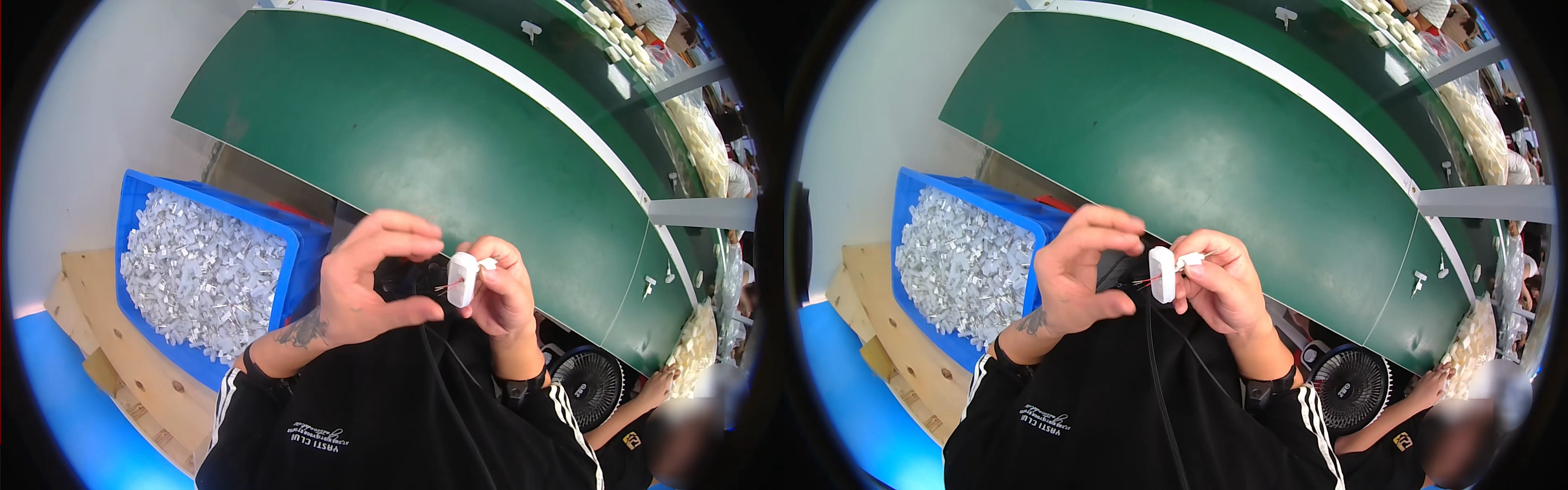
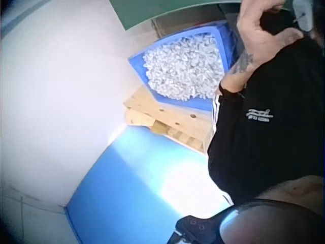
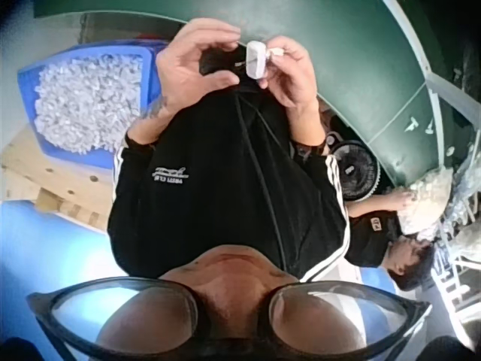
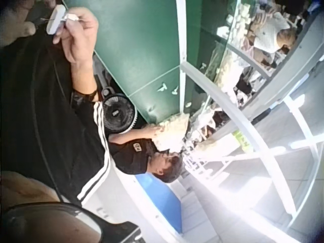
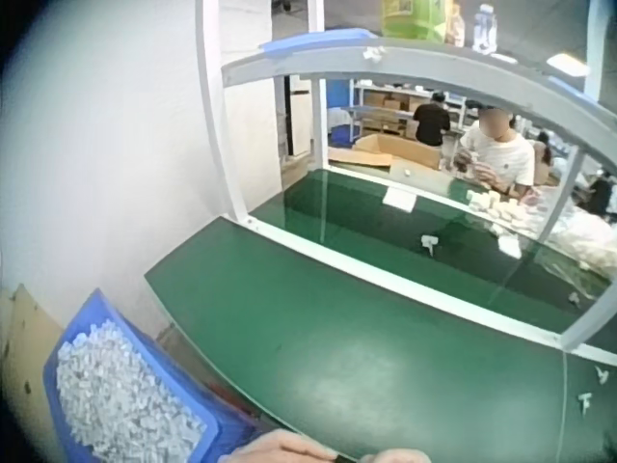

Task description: Repeatedly picking small white components from a bin and assembling them with a cable/wire.

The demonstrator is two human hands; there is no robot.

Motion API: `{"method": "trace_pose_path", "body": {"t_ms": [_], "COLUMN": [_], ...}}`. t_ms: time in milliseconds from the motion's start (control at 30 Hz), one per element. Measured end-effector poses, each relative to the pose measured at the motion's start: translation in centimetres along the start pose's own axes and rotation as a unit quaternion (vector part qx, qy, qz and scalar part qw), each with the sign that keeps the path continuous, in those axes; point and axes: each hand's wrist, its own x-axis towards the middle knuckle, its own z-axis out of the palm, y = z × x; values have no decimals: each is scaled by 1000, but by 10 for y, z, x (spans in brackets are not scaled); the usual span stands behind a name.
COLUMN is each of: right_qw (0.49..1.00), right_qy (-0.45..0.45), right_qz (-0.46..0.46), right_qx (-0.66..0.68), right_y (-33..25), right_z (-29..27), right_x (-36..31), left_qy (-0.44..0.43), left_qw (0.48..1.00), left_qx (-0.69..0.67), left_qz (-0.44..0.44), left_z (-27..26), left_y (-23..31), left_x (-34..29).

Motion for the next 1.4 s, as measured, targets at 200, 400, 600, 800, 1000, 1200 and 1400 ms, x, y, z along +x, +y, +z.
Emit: {"method": "trace_pose_path", "body": {"t_ms": [200, 400, 600, 800, 1000, 1200, 1400], "right_qw": [999, 994, 982, 910, 939, 940, 974], "right_qy": [-23, -32, 1, 43, 31, 60, 19], "right_qz": [-1, -78, -140, -202, -209, -180, -101], "right_qx": [30, -68, -127, -359, -270, -285, -203], "right_y": [8, 14, 20, 20, 22, 25, 34], "right_z": [-6, -10, -13, -17, -14, -14, 6], "right_x": [-6, -7, -11, -17, -19, -15, 3], "left_qy": [-69, -26, -30, -47, -45, -44, -1], "left_qw": [983, 984, 994, 983, 988, 986, 989], "left_qx": [131, 147, 104, 162, 121, 137, 142], "left_qz": [113, 100, -11, 75, 85, 89, 50], "left_z": [5, 11, 10, 12, 18, 14, -2], "left_y": [-1, 6, 2, 2, -2, -6, -2], "left_x": [-4, -3, -5, -7, -7, -2, -9]}}
